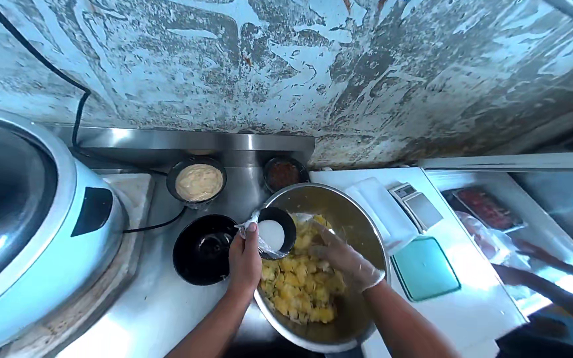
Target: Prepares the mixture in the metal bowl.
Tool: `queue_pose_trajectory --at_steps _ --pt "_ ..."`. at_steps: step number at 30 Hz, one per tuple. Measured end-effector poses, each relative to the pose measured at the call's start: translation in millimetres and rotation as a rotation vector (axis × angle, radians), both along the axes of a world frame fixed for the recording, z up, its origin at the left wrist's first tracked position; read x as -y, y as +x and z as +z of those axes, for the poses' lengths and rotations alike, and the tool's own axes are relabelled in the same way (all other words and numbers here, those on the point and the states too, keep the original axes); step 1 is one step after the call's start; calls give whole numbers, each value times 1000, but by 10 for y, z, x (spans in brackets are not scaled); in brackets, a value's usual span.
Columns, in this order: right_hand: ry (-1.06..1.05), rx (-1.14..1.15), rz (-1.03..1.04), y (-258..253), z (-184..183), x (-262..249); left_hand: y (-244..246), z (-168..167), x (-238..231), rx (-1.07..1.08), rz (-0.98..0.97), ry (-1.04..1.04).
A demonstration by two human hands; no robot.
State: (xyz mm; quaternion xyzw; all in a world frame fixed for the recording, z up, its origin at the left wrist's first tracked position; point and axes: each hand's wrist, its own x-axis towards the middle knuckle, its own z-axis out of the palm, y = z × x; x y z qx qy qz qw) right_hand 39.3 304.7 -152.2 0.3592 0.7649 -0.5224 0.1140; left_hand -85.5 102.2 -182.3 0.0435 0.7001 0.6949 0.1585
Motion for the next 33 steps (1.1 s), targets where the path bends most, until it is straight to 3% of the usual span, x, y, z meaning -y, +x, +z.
queue_pose_trajectory --at_steps 4,7,11,12,14,19,22,25,30,33 --pt "91 -98 -319 181 -543 -460 29 -28 -22 -26 28 -21" --pt "6 -17 -446 263 -787 -75 49 -25 -51 -40 47 -30" --pt "-320 -104 -490 74 -670 429 63 -50 -74 -30 56 -40" --pt "-305 -137 -438 -3 -631 441 45 -42 -89 -36 59 -30" --pt "-67 -113 -226 -100 -515 474 44 -47 -84 -40 72 -21" --pt "495 -41 583 152 -424 859 41 -59 -90 -39 90 -50" --pt "554 122 714 261 -482 757 84 -59 -95 -82 93 -72" --pt "503 283 522 154 -415 413 218 -49 -150 -111 134 -117" --pt "266 225 -146 103 -401 -293 269 -46 -203 -105 147 -157" --pt "167 229 -135 17 -133 -416 260 -65 -200 -109 133 -114"
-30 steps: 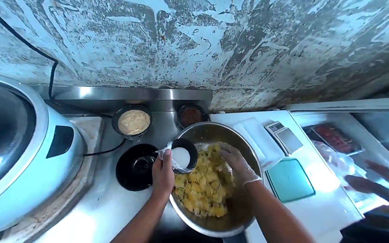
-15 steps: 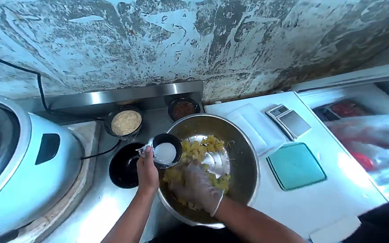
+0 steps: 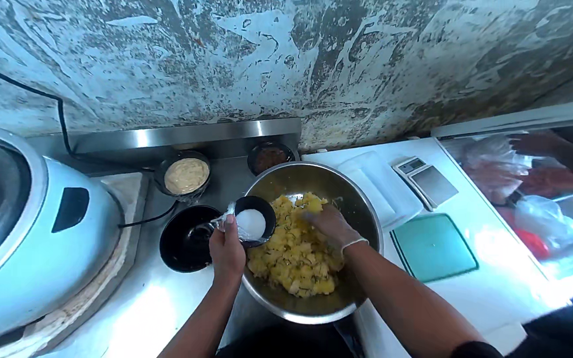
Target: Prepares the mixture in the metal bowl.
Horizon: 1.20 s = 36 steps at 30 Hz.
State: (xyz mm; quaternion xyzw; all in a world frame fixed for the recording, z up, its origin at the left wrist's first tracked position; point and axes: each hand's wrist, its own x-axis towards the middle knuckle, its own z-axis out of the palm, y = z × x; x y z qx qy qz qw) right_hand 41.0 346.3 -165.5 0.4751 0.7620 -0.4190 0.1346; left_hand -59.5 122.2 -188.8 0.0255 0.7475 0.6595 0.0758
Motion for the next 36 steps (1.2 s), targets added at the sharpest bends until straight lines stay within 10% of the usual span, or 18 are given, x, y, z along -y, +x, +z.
queue_pose_trajectory --at_steps 5,11,20,25,29,36 --pt "-204 -74 487 -273 213 -471 -31 285 -114 198 37 -140" --pt "53 201 397 53 -357 -748 22 123 -121 119 75 -95" --pt "-1060 -73 -680 639 -560 686 -25 64 -129 16 -15 -105" --pt "-1201 -512 -1066 360 -493 909 -168 58 -152 0 -66 -53" --pt "-752 -711 -913 310 -308 627 -207 33 -186 2 -82 -52" --pt "174 -342 -342 53 -305 -61 -180 115 -238 -9 -78 -37"
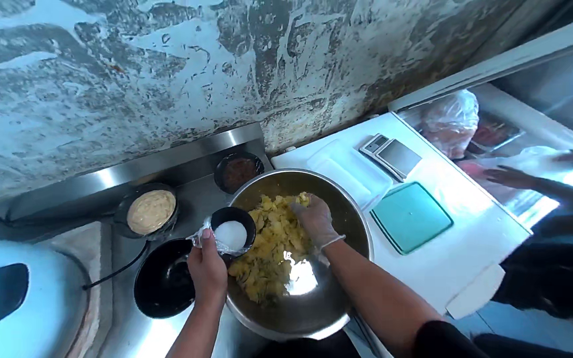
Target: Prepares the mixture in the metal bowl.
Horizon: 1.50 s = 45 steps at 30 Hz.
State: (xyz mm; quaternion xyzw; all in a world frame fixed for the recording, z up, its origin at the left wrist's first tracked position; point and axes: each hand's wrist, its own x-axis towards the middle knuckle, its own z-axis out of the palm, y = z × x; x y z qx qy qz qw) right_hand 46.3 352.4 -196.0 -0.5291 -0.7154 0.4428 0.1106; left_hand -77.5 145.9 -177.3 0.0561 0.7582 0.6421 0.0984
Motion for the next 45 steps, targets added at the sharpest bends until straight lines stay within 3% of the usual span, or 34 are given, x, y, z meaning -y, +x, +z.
queue_pose_trajectory --at_steps 2,4,7,10,14,16,19,22,24,26,28,33,39,43,45 --pt "74 136 181 -36 -101 75 8 3 -10 -8 -2 -10" --pt "102 359 507 45 -106 315 17 -7 -13 -11 2 -24" --pt "58 551 849 355 -39 511 22 -23 6 -28 8 -10" --pt "-35 522 848 543 86 221 2 -19 -18 -42 2 -4" --pt "-241 355 800 358 499 -151 6 -60 50 -15 -25 -60" --pt "-293 233 797 118 367 -369 -15 -50 46 -34 -24 -91" --pt "-266 1 687 -258 -231 -433 -67 -69 41 -54 -51 -106" --pt "-12 159 940 -410 -251 131 -180 -54 17 -65 -96 -166" --pt "116 396 1143 -264 -88 430 -235 -42 34 -52 -137 -221" --pt "151 444 1268 6 -40 483 -274 -26 41 -22 -175 -213" --pt "94 424 1270 175 67 380 -334 -2 10 -23 -193 -155" --pt "-55 435 931 170 311 156 -398 -38 -21 -7 -184 -32" --pt "-349 233 1107 -208 568 -222 -418 -58 -6 4 -195 34" --pt "-411 15 934 -789 -23 -573 -452 -88 1 20 -182 -5" --pt "-347 84 905 -998 -309 -440 -465 -118 -10 10 -161 3"
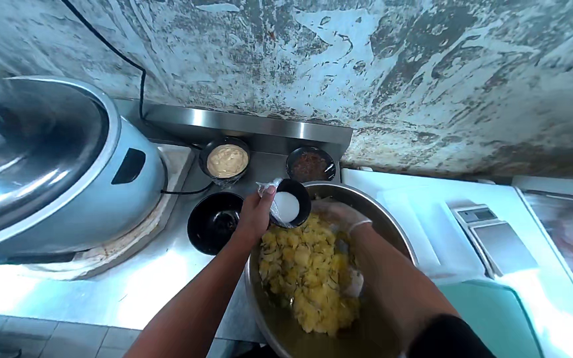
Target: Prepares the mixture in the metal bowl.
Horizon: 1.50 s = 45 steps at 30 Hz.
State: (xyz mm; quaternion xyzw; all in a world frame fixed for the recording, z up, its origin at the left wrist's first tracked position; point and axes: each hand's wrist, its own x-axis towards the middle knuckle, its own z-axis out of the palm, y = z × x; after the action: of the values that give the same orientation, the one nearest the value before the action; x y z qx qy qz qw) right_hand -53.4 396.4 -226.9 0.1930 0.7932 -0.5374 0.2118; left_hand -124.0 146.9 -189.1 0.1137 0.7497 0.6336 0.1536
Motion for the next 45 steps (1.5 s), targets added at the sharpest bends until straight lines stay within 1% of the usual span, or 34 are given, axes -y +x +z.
queue_pose_trajectory --at_steps 1,2,3,4,5,6,7,8,9,10,12,14,15,16,18,20,21,22,24,26,27,29,30,31,32,33,34,36,38,39,41,42,43,45 --pt "115 17 106 -91 -102 103 -6 -5 -9 -16 6 1" --pt "271 45 258 -179 -124 230 -9 -10 -18 -45 11 -10" --pt "400 123 378 -245 -16 435 -2 -13 -21 -65 15 -24" --pt "459 211 429 -266 155 688 17 -7 -16 -71 10 -33" --pt "454 241 461 -247 331 917 30 4 -15 -74 0 -31" --pt "423 167 542 -190 396 1028 33 18 -23 -84 -7 -27" --pt "349 66 658 -116 375 1033 32 30 -29 -91 -22 -32" --pt "341 13 740 -19 383 1011 21 32 -36 -96 -35 -48" --pt "389 -20 777 126 447 994 11 28 -34 -94 -45 -62" --pt "462 -66 771 331 488 989 13 18 -24 -87 -51 -69" --pt "620 -130 700 828 442 978 12 6 -7 -81 -64 -76" --pt "749 -67 673 1269 288 904 22 36 3 -64 -75 -81" --pt "758 17 660 1405 304 859 32 59 6 -60 -79 -83" --pt "735 118 655 1460 398 818 25 57 6 -71 -78 -81" --pt "661 269 658 1392 687 782 6 24 14 -90 -86 -87" --pt "612 209 569 1198 924 820 -11 23 15 -94 -96 -83" --pt "604 134 544 1082 949 870 -5 25 11 -92 -93 -70" --pt "585 52 541 959 908 941 7 21 4 -97 -85 -59" --pt "546 -107 605 713 696 1162 23 19 7 -103 -80 -64" --pt "552 -160 755 504 473 1476 22 6 16 -109 -76 -92" --pt "596 -143 838 451 379 1637 22 -10 21 -111 -77 -103" --pt "723 23 1042 431 269 1863 30 -29 32 -118 -73 -113" --pt "762 104 1119 458 243 1921 54 -25 40 -123 -74 -121" --pt "792 138 1157 485 229 1934 79 -10 41 -141 -78 -141" --pt "795 129 1120 507 231 1893 97 18 28 -166 -86 -168" --pt "770 87 994 536 245 1794 103 39 18 -183 -99 -192" --pt "741 27 816 580 259 1645 102 40 14 -189 -101 -201" --pt "754 -42 535 678 249 1262 96 12 19 -185 -73 -172" --pt "759 -6 305 832 231 895 99 -5 38 -171 -60 -138" --pt "739 15 158 948 200 751 92 -8 35 -176 -61 -131" --pt "641 114 -134 1171 199 601 77 12 11 -165 -58 -115" --pt "586 162 -229 1271 214 601 78 37 7 -148 -56 -114" --pt "549 206 -273 1347 242 651 82 58 8 -131 -55 -115" --pt "527 261 -232 1436 343 801 94 90 16 -113 -67 -123"
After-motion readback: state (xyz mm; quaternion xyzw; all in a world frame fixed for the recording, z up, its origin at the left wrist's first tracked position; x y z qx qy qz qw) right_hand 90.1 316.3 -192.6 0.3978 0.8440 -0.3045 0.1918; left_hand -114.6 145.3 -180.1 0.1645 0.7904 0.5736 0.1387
